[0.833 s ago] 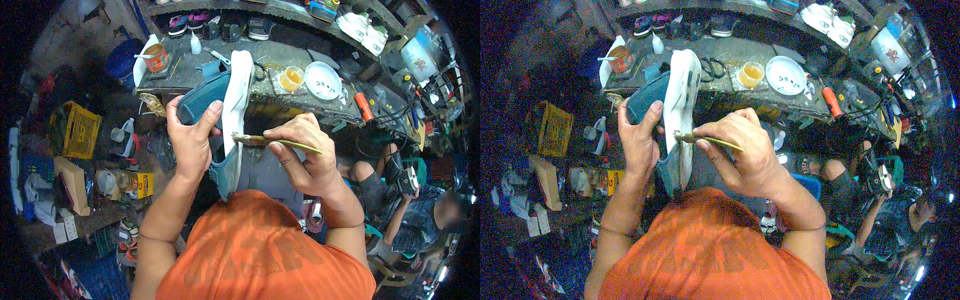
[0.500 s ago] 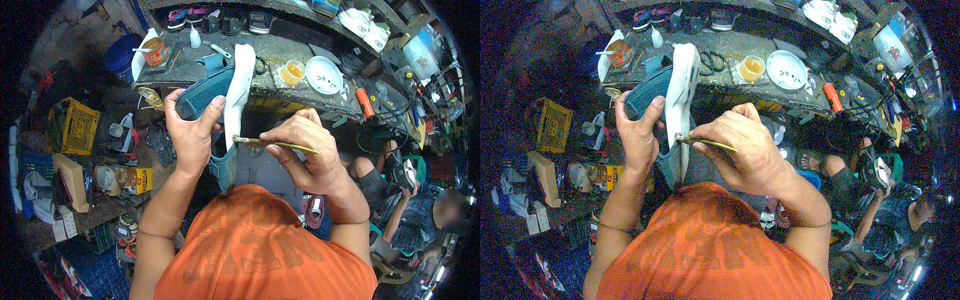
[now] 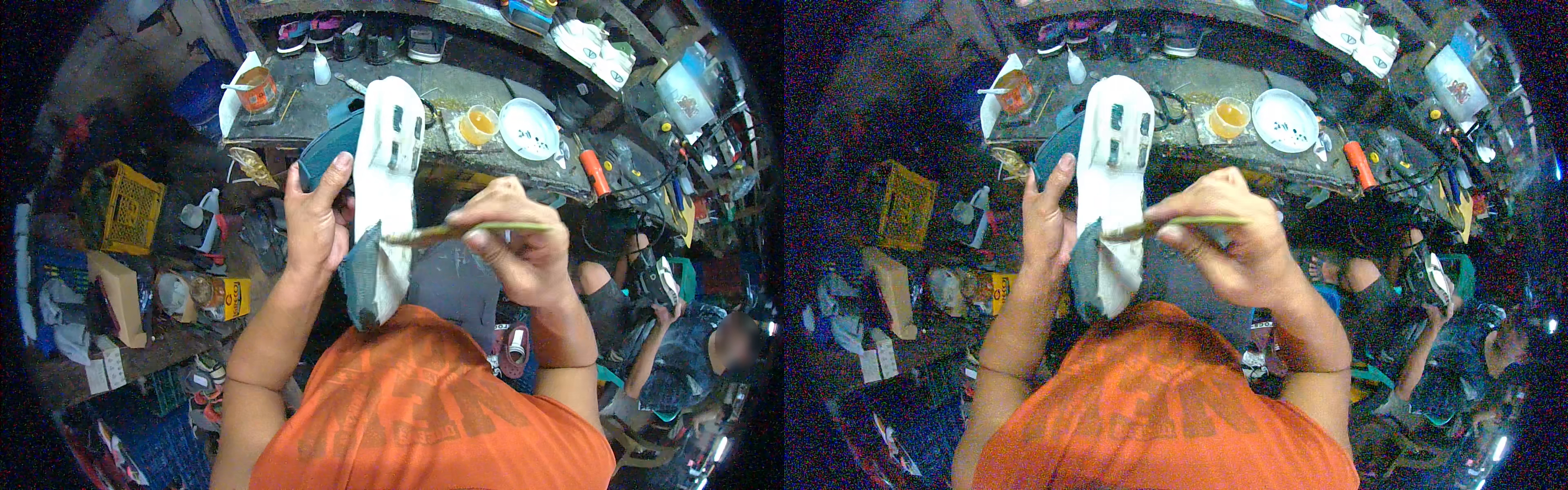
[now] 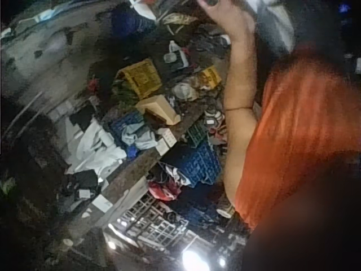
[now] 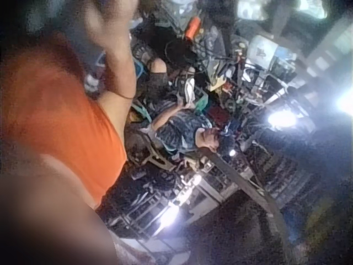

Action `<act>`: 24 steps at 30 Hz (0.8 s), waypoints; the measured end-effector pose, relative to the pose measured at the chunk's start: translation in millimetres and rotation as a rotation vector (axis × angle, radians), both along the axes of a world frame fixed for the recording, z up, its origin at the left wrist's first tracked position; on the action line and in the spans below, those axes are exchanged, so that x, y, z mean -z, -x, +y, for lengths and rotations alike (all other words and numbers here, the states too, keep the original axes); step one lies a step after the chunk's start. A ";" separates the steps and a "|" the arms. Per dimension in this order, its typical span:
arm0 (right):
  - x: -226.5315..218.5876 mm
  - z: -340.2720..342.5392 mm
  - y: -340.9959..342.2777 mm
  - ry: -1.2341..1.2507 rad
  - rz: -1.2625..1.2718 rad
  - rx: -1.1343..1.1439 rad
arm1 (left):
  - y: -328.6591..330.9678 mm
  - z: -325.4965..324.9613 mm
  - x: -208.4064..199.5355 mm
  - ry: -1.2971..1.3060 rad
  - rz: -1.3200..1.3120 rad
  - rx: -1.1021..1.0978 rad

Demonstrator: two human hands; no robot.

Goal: The person paints the sole of a teal and white sneaker with a brush, repeatedly dipping it into a small container of yellowish liquid. After finishing, the person places the shoe on a shelf and picks up a second sneaker with a colorful sole to inspect it.

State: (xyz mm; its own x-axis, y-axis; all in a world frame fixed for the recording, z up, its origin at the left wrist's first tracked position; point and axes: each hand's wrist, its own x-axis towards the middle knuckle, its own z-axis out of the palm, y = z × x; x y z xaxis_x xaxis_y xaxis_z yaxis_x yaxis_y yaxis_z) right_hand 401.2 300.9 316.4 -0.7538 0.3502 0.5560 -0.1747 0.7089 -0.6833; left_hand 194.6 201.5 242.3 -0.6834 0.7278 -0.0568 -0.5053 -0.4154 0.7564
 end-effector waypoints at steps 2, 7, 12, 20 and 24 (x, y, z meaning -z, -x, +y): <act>5.6 3.4 4.1 0.124 0.176 0.123 | 3.9 1.5 3.9 0.060 -0.181 0.093; 20.2 1.8 10.3 -0.093 0.076 0.087 | 7.9 2.3 8.3 -0.041 -0.501 0.454; 28.1 4.3 9.6 0.088 0.027 0.142 | 4.5 -1.6 4.9 -0.089 -0.576 0.615; 20.2 12.0 4.8 -0.418 0.012 0.211 | 9.5 -5.0 11.9 -0.137 -0.619 0.636; 17.0 6.7 4.3 -0.185 -0.009 0.125 | 11.8 -6.1 20.6 -0.110 -0.545 0.631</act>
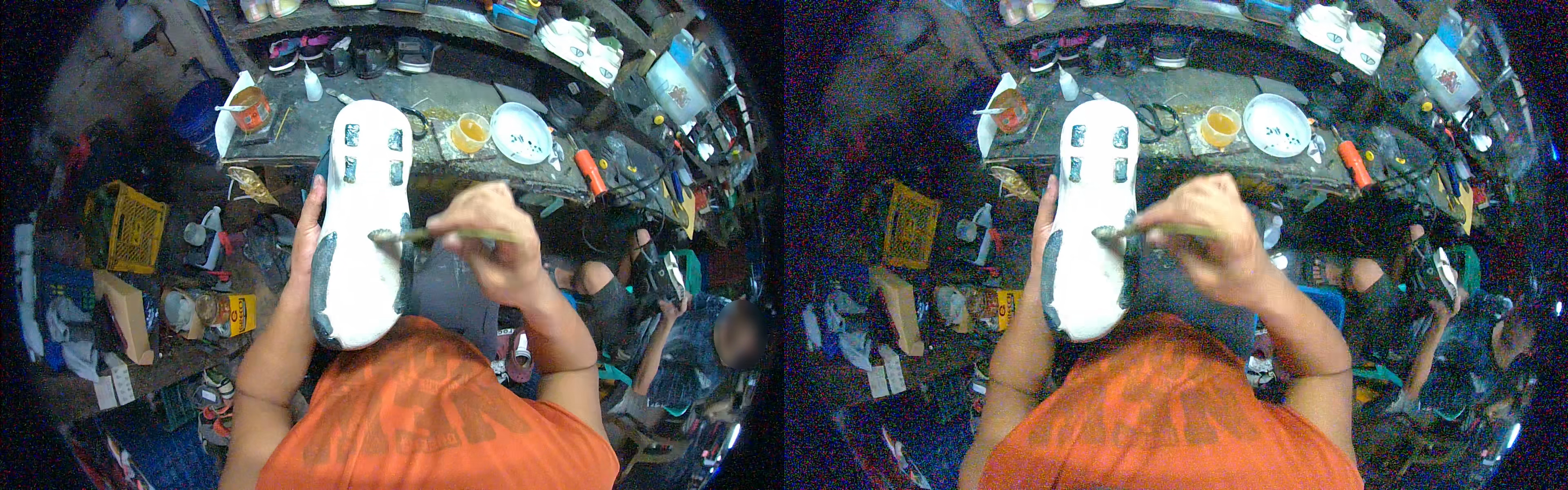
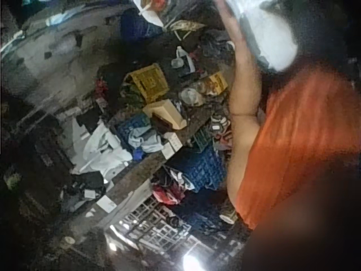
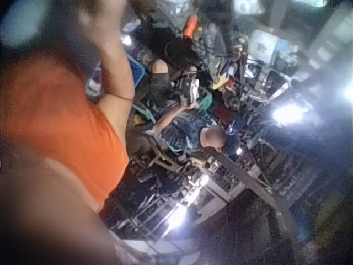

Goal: The person paints the sole of a teal and white sneaker with a brush, repeatedly dipping it into a small container of yellowish liquid. After finishing, the person places the shoe on a shelf and picks up a second sneaker with a colorful sole to inspect it.

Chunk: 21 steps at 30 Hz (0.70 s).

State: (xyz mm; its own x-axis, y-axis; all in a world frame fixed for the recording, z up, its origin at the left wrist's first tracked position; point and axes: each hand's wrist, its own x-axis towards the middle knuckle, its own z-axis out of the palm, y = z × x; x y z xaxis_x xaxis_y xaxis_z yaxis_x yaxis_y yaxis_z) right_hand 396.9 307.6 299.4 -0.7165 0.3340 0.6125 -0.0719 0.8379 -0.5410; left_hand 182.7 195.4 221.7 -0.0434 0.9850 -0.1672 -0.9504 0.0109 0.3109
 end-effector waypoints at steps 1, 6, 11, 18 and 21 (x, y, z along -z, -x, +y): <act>-0.5 5.7 3.2 -0.022 0.030 0.088 | -1.2 -0.4 1.6 0.002 -0.033 0.039; 2.4 14.2 9.9 -0.068 0.248 0.213 | -9.8 -3.2 3.2 0.026 -0.028 -0.021; 3.5 7.9 15.8 -0.027 0.018 -0.062 | -9.4 -3.1 1.2 -0.001 -0.028 -0.041; -6.4 4.3 14.2 -0.217 -0.004 -0.005 | 5.7 -8.0 8.2 0.077 -0.051 -0.037; 0.1 3.4 11.3 -0.096 -0.036 0.076 | 4.4 -6.9 15.5 0.024 -0.026 -0.021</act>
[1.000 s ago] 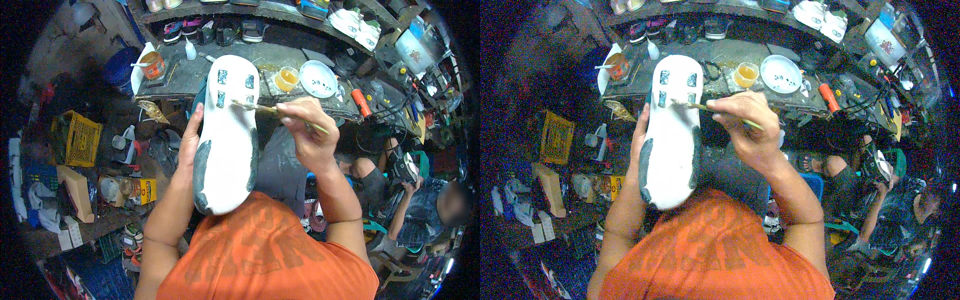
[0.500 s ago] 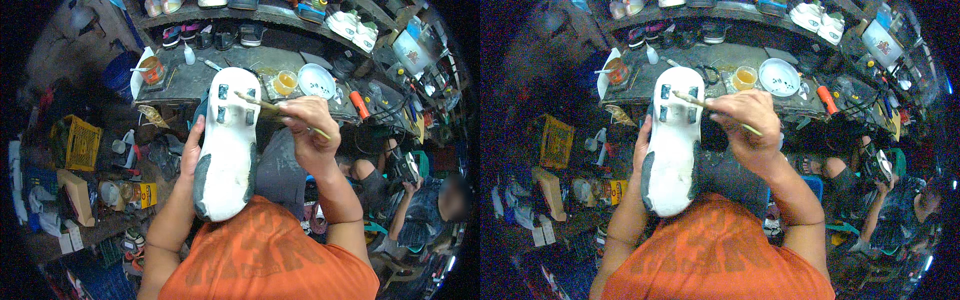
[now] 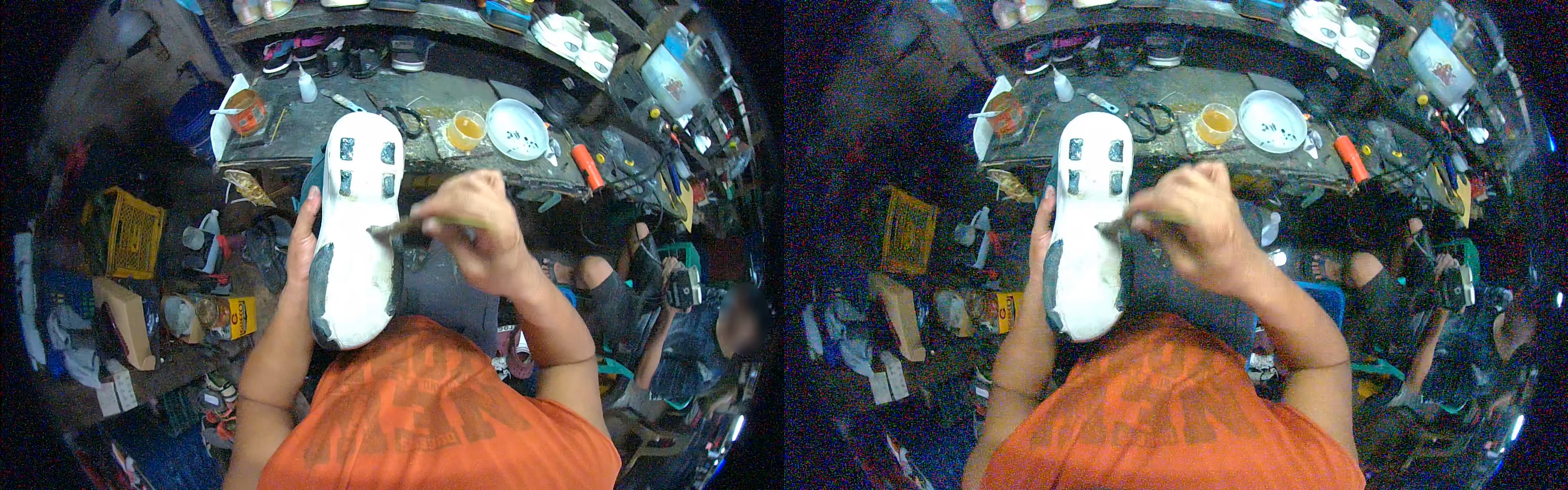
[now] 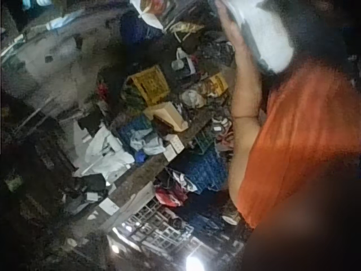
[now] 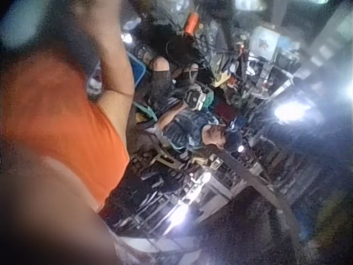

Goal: The person paints the sole of a teal and white sneaker with a brush, repeatedly dipping it into a small container of yellowish liquid. After finishing, the person places the shoe on a shelf and picks up a second sneaker with a colorful sole to inspect it.

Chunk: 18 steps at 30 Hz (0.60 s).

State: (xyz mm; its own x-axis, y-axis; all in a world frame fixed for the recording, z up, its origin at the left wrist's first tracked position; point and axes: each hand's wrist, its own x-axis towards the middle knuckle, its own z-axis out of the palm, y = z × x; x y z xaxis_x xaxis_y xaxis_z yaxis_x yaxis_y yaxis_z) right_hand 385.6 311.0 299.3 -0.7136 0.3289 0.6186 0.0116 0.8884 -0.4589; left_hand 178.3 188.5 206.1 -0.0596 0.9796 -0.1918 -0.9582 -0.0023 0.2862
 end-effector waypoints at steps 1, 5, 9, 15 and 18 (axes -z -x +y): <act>3.8 4.2 0.0 0.019 0.025 0.081 | -1.6 -0.2 3.1 -0.001 -0.015 0.000; 20.8 21.7 -4.3 0.300 0.580 0.355 | 0.4 -9.6 13.8 -0.141 -0.024 -0.121; 40.4 9.7 -5.6 0.468 0.555 0.368 | 18.4 -25.0 17.4 -0.106 -0.312 -0.318; 73.1 -47.6 17.0 0.817 0.582 0.127 | 8.1 -7.5 22.7 -0.260 -0.705 -0.314; 78.2 -65.1 35.2 0.881 0.597 0.002 | -3.3 -10.0 13.6 -0.204 -0.492 -0.347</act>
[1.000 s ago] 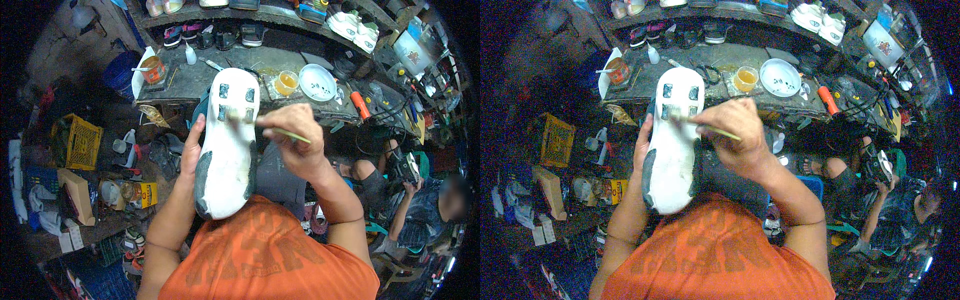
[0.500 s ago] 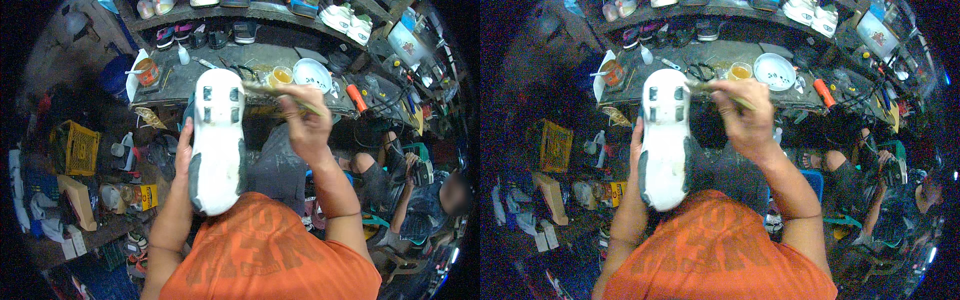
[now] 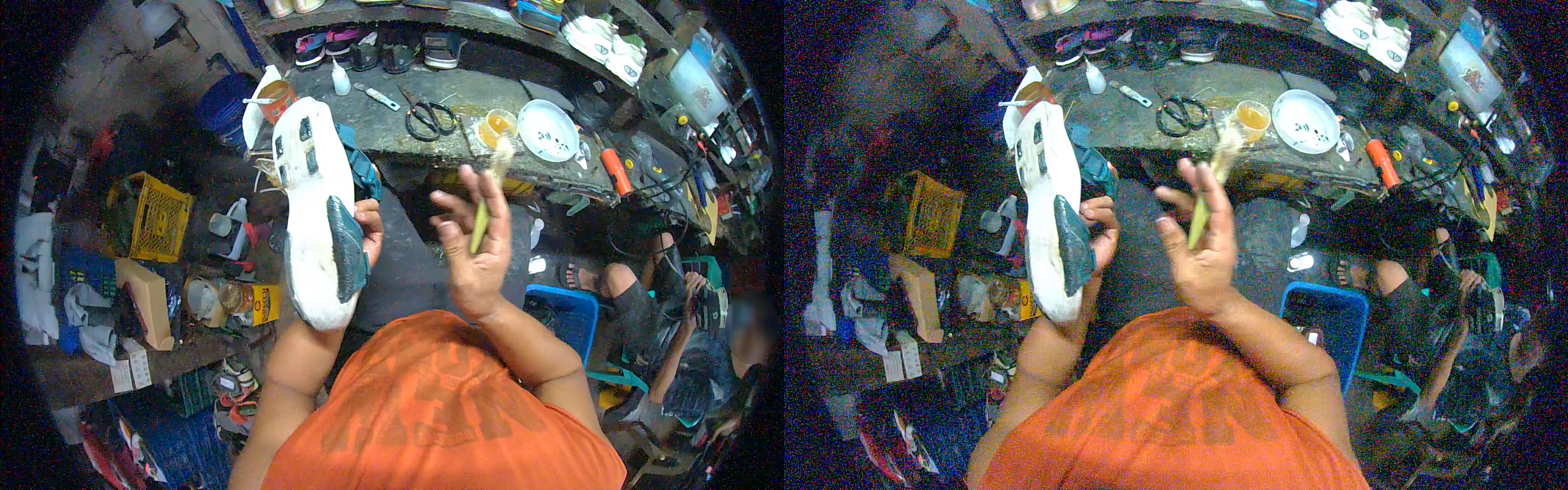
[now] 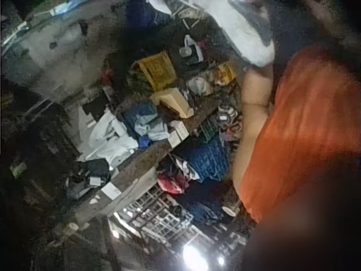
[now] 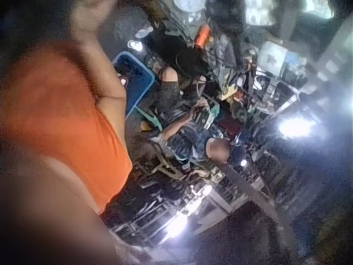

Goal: The person paints the sole of a teal and white sneaker with a brush, repeatedly dipping it into a small container of yellowish liquid. After finishing, the person places the shoe on a shelf and picks up a second sneaker with a colorful sole to inspect it.

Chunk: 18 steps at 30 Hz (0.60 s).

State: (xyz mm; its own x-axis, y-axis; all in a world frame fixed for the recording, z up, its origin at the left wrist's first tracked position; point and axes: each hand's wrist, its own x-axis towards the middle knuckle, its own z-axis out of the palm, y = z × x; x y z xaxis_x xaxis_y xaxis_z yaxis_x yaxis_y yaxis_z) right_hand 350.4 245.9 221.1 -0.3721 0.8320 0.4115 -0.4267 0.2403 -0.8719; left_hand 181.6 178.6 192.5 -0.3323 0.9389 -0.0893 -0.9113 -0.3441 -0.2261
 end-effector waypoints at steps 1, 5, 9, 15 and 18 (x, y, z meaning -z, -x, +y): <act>-0.8 -5.3 4.3 0.032 0.037 -0.070 | -1.2 -1.9 -5.1 0.022 0.071 0.015; -13.0 8.5 8.9 -0.214 -0.053 -0.022 | -2.8 -13.3 -26.0 -0.069 -0.053 0.130; -26.4 92.2 -31.2 -0.305 -0.420 0.350 | 7.1 -29.4 -30.6 0.036 0.379 -0.014; -5.2 207.8 -55.5 -0.295 -0.617 0.460 | 43.4 -37.3 6.8 0.129 0.599 -0.144; 7.3 226.5 -50.7 -0.459 -0.765 0.518 | 54.5 -40.0 20.2 0.334 0.660 -0.176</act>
